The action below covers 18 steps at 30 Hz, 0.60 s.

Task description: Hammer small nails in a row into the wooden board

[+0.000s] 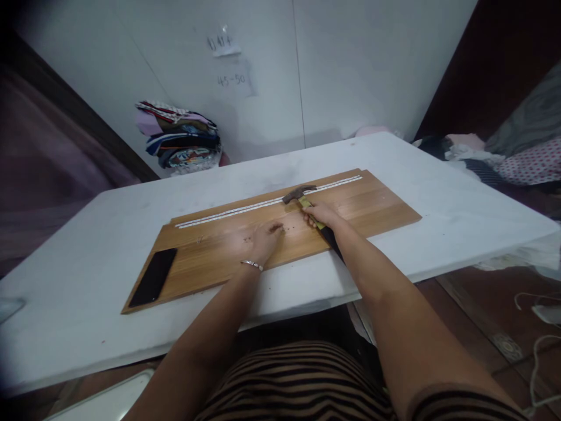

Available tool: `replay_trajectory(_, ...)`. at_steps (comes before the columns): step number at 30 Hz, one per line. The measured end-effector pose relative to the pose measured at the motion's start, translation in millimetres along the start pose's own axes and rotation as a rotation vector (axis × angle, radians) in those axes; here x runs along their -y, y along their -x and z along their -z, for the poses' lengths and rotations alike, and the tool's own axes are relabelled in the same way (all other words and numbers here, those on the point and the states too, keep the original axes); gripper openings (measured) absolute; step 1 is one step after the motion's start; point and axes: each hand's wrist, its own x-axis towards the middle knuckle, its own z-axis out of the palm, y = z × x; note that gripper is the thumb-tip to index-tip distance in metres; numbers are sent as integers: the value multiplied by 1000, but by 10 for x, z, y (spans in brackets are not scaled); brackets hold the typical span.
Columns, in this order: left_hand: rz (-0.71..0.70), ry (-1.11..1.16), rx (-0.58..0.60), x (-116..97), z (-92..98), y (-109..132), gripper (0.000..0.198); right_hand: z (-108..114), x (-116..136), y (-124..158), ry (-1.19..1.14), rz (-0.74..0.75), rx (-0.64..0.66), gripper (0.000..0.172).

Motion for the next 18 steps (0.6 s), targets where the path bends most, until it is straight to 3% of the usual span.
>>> replay_trajectory(18, -38, -25, 20, 15, -18, -4, 23, -1, -25, -33, -7, 7, 3, 19)
